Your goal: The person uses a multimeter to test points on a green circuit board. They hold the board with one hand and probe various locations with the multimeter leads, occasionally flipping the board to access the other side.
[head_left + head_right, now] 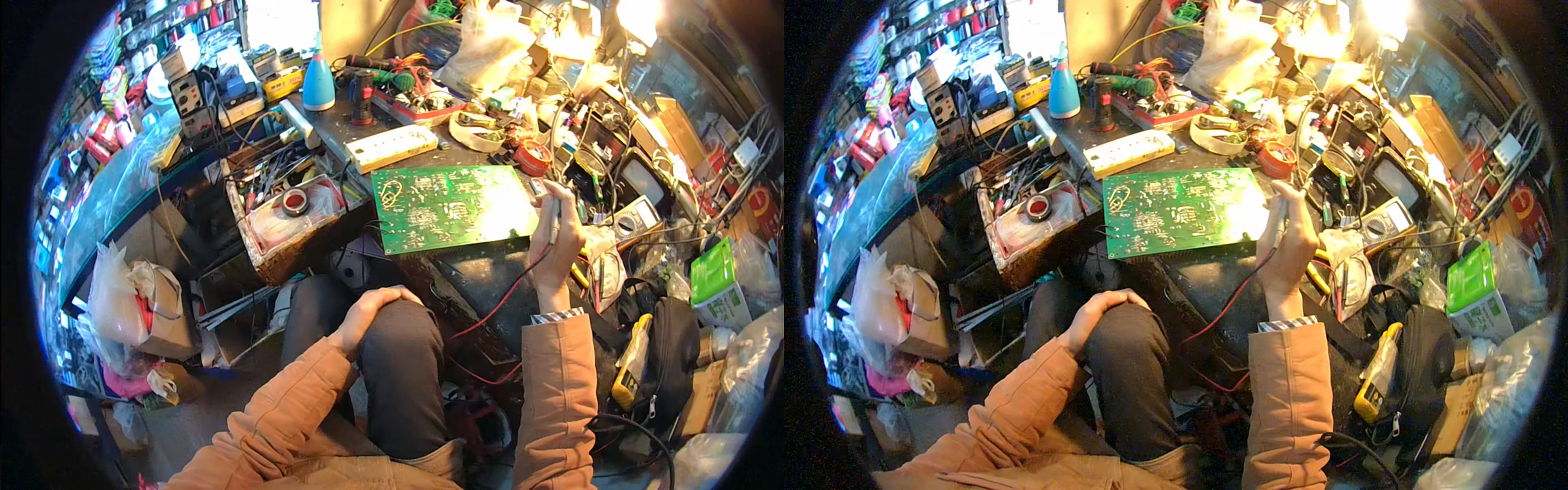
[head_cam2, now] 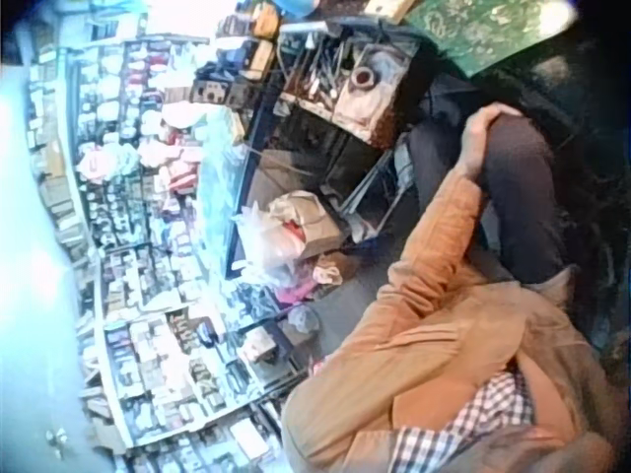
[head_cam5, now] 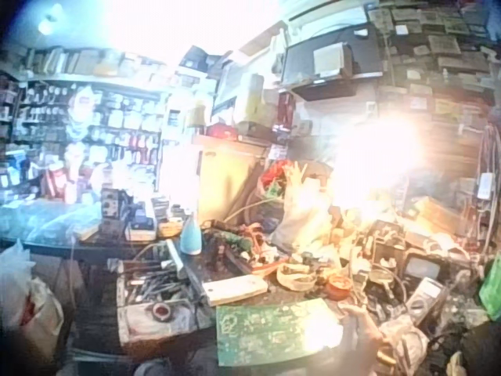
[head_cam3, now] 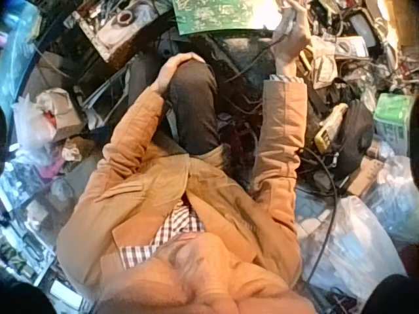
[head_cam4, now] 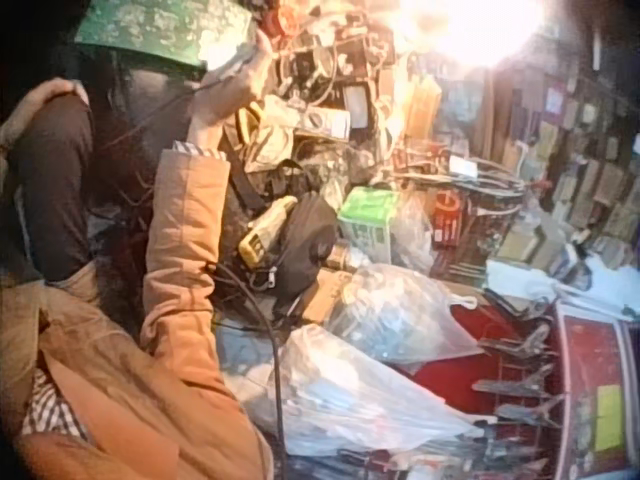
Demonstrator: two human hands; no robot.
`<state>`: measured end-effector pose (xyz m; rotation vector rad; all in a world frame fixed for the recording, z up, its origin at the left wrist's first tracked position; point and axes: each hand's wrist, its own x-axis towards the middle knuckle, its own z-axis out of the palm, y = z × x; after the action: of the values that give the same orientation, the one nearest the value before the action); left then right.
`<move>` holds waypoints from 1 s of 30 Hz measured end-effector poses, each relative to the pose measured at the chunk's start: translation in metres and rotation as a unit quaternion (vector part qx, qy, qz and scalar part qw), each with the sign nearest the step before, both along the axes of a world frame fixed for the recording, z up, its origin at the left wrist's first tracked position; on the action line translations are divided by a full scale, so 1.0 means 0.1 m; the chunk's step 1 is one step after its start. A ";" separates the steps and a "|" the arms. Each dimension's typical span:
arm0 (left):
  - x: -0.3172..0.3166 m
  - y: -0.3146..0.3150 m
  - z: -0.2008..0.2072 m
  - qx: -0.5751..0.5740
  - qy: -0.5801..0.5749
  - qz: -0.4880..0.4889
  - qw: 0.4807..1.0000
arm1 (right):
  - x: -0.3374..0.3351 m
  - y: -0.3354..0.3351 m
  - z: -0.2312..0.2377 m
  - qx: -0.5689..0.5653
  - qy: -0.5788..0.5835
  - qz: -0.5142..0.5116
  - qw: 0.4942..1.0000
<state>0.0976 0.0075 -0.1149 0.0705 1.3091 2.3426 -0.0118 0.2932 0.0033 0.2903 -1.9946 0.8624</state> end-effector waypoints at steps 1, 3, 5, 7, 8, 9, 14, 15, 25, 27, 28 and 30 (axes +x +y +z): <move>0.00 0.02 0.01 -0.040 0.036 -0.001 0.999 | 0.01 -0.01 0.00 -0.002 0.009 0.009 1.000; -0.04 0.03 -0.03 -0.090 0.136 0.007 0.987 | 0.02 -0.02 0.01 -0.006 0.017 0.014 1.000; -0.14 0.04 -0.15 -0.079 0.072 0.012 0.994 | 0.03 -0.03 0.02 -0.004 0.016 0.004 1.000; -0.27 0.04 -0.33 -0.099 0.031 0.020 0.994 | 0.02 -0.02 0.01 -0.001 0.020 0.013 1.000; -0.34 0.06 -0.42 -0.140 0.091 0.024 0.986 | 0.02 -0.02 0.01 0.000 0.010 0.010 1.000; -0.40 0.09 -0.51 -0.187 0.129 0.036 0.973 | 0.03 -0.02 0.01 -0.008 0.005 0.015 1.000; -0.51 0.21 -0.74 -0.205 0.174 0.053 0.962 | 0.05 -0.02 0.05 -0.056 -0.023 0.043 0.997; -0.50 0.22 -0.74 -0.213 0.171 0.060 0.960 | 0.05 -0.03 0.08 -0.043 -0.017 0.026 0.999; -0.32 0.29 -0.49 -0.196 0.061 0.084 0.975 | 0.08 -0.05 0.13 0.036 0.041 -0.011 0.998; -0.30 0.33 -0.45 -0.192 0.057 0.088 0.976 | 0.08 -0.04 0.13 0.035 0.048 -0.010 0.998; -0.29 0.34 -0.43 -0.186 0.048 0.087 0.978 | 0.08 -0.03 0.13 0.038 0.048 -0.009 0.998; -0.26 0.36 -0.42 -0.177 0.051 0.084 0.979 | 0.09 -0.04 0.13 0.046 0.046 -0.019 0.998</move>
<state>0.0721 0.0434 -0.1569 -0.0338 1.8276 2.2258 -0.0024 0.2894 0.0160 0.3384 -1.9501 0.7225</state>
